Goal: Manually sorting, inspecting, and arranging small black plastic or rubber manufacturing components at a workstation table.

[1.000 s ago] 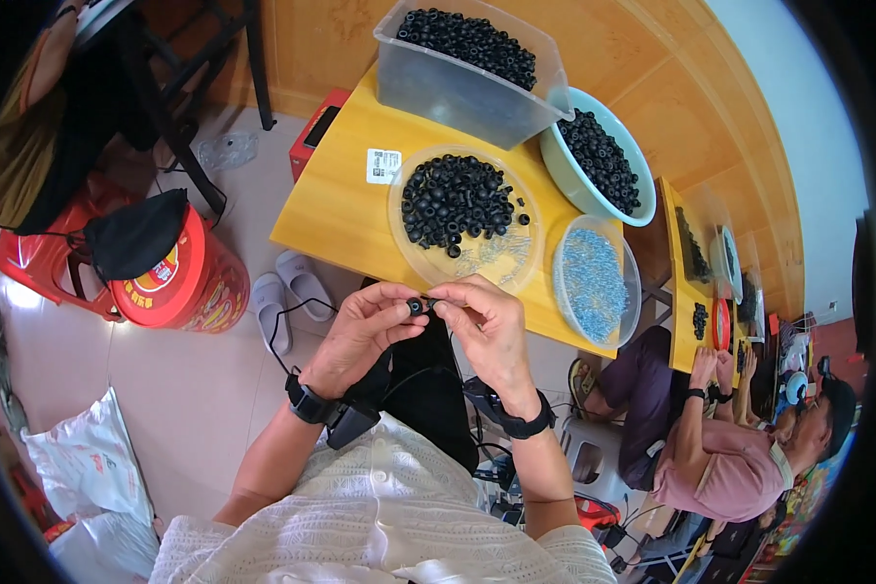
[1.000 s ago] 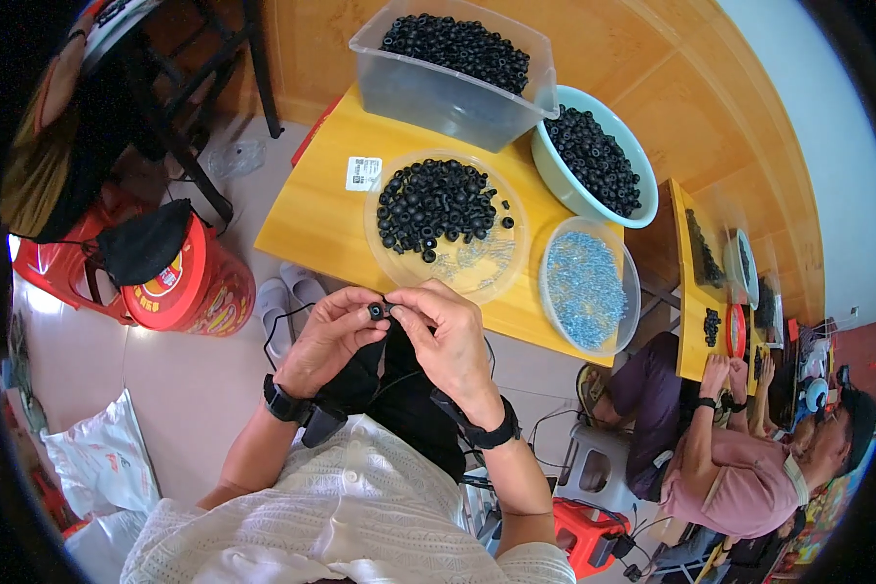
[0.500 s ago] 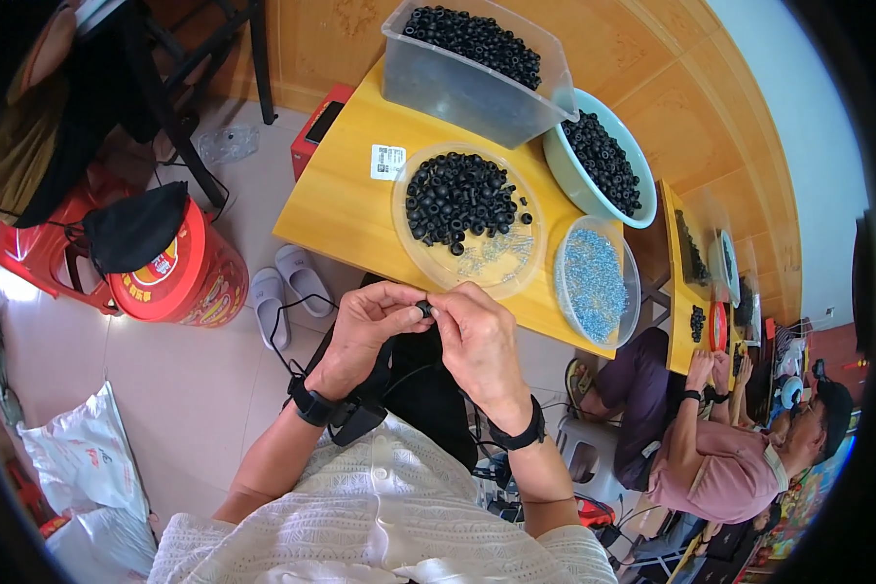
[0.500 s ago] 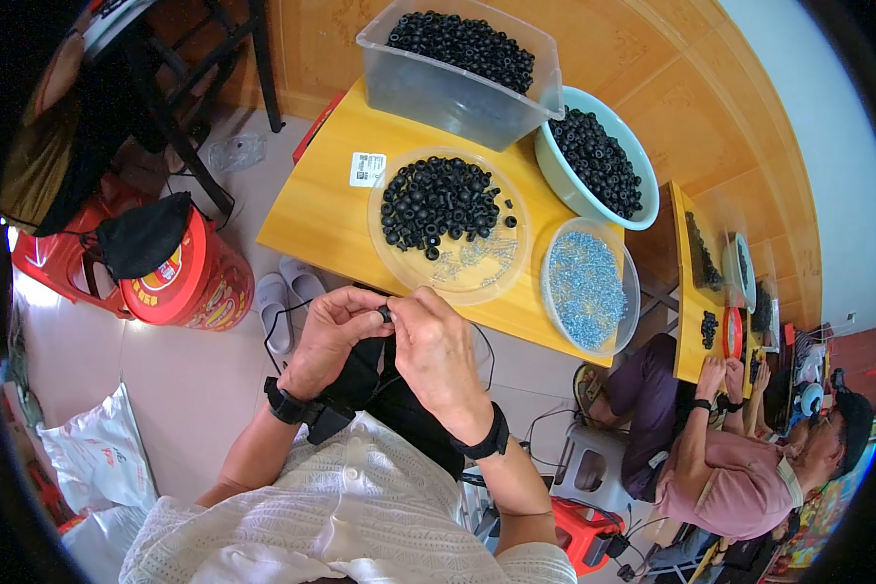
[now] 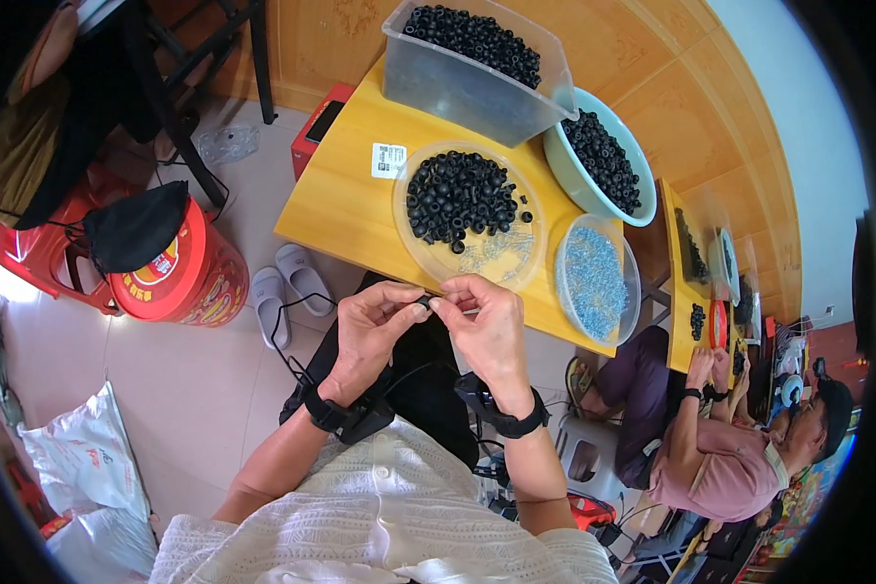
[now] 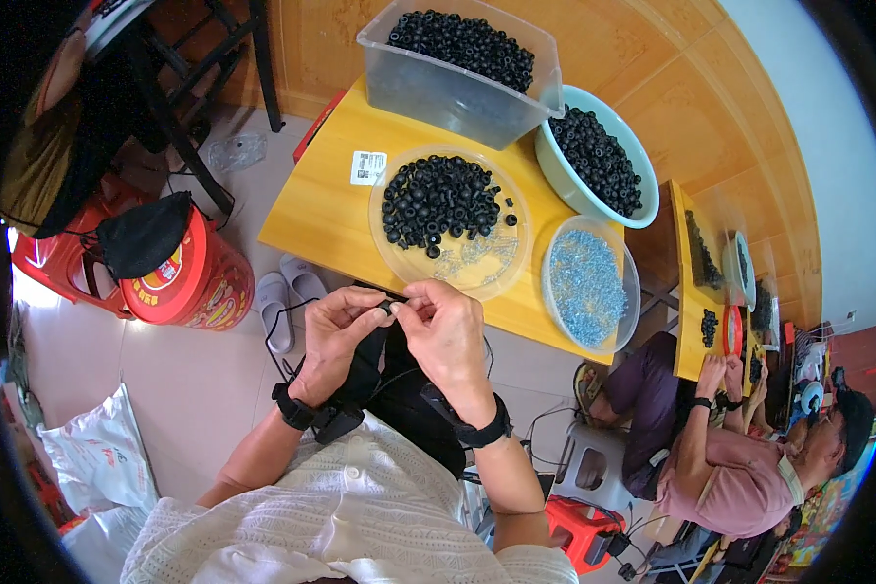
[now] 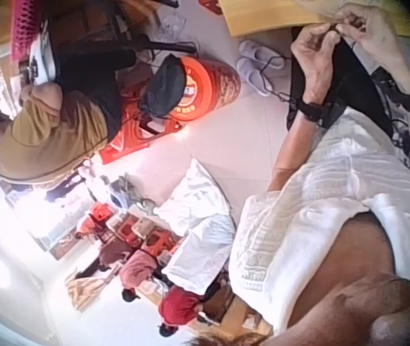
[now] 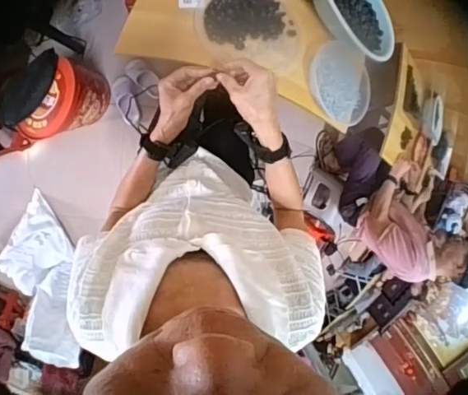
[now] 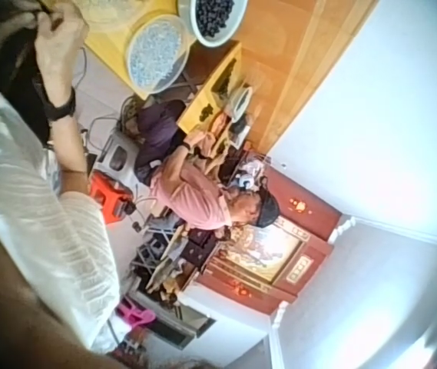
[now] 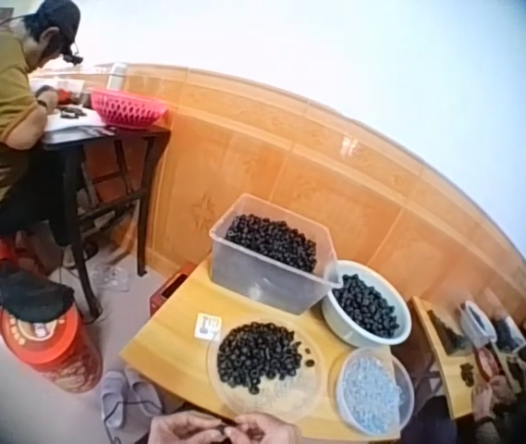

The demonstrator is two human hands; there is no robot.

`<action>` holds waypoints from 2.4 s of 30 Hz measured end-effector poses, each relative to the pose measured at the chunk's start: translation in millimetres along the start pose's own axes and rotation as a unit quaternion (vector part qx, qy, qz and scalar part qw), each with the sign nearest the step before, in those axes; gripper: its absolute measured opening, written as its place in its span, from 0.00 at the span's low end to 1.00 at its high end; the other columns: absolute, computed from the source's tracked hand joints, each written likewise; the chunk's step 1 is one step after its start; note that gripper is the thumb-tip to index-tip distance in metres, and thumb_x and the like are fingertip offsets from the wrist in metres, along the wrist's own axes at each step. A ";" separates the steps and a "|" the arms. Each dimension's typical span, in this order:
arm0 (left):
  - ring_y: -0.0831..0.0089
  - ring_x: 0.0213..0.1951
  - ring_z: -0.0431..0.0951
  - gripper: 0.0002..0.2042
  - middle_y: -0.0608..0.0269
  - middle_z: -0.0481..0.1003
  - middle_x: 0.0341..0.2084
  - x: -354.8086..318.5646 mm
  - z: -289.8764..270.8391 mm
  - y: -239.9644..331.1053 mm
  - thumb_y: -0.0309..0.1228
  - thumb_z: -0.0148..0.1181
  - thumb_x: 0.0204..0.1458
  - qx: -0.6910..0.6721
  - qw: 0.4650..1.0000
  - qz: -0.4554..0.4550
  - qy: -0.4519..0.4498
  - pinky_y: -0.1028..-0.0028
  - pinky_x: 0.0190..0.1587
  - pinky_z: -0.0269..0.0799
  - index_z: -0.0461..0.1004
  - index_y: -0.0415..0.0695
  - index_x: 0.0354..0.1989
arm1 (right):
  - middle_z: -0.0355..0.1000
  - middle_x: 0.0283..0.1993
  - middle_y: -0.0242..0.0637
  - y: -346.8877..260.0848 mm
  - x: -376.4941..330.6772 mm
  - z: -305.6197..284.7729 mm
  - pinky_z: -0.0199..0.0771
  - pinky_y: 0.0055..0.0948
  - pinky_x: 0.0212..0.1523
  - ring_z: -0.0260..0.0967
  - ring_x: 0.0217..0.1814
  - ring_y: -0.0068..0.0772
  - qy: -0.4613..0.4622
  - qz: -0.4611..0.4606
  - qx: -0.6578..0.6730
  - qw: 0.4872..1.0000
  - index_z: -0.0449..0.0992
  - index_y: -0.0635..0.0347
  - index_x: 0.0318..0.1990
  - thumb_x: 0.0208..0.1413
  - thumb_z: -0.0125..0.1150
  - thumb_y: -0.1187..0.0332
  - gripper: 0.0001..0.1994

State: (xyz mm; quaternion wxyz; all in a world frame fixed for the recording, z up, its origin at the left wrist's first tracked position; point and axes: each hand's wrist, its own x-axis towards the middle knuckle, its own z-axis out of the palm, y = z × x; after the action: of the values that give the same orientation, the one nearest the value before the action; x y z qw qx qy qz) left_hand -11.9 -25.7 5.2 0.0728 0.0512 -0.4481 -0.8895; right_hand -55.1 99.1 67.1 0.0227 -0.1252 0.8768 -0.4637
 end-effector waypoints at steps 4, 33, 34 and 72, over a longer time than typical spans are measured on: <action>0.79 0.34 0.76 0.07 0.61 0.76 0.33 0.2 2.0 0.0 0.17 0.58 0.48 -0.009 1.000 -0.003 0.021 0.80 0.41 0.72 0.74 0.34 0.36 | 0.71 0.25 0.43 1.6 -6.2 6.1 0.69 0.30 0.24 0.71 0.22 0.37 -0.011 -0.023 0.040 0.999 0.74 0.67 0.32 0.45 0.58 0.80 0.05; 0.85 0.28 0.71 0.11 0.68 0.73 0.24 0.1 4.7 15.8 0.29 0.50 0.56 0.179 0.963 -0.174 -0.101 0.83 0.33 0.70 0.74 0.33 0.30 | 0.62 0.29 0.44 11.0 -28.1 1.3 0.69 0.39 0.28 0.66 0.33 0.47 0.000 -0.163 -0.179 0.970 0.65 0.65 0.28 0.43 0.56 0.74 0.07; 0.85 0.27 0.72 0.11 0.68 0.73 0.24 1.0 6.7 15.3 0.29 0.50 0.57 0.175 0.964 -0.172 -0.100 0.83 0.32 0.70 0.74 0.33 0.29 | 0.62 0.29 0.44 11.6 -26.7 -0.2 0.69 0.39 0.28 0.66 0.33 0.47 0.007 -0.162 -0.182 0.970 0.65 0.65 0.28 0.43 0.56 0.74 0.07; 0.80 0.34 0.75 0.11 0.62 0.75 0.34 0.6 -6.9 17.3 0.29 0.51 0.57 0.132 0.967 -0.200 -0.091 0.80 0.40 0.72 0.72 0.36 0.43 | 0.70 0.28 0.42 45.5 61.9 -7.4 0.69 0.35 0.36 0.69 0.34 0.42 0.047 -0.156 -0.217 0.963 0.75 0.65 0.31 0.38 0.63 0.76 0.09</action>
State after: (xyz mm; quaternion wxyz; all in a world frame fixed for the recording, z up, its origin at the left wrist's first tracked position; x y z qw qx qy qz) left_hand -10.0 -41.4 15.0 -0.1552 0.0677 -0.5466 -0.8201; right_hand -125.2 114.6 38.7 -0.1190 -0.2399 0.9261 -0.2659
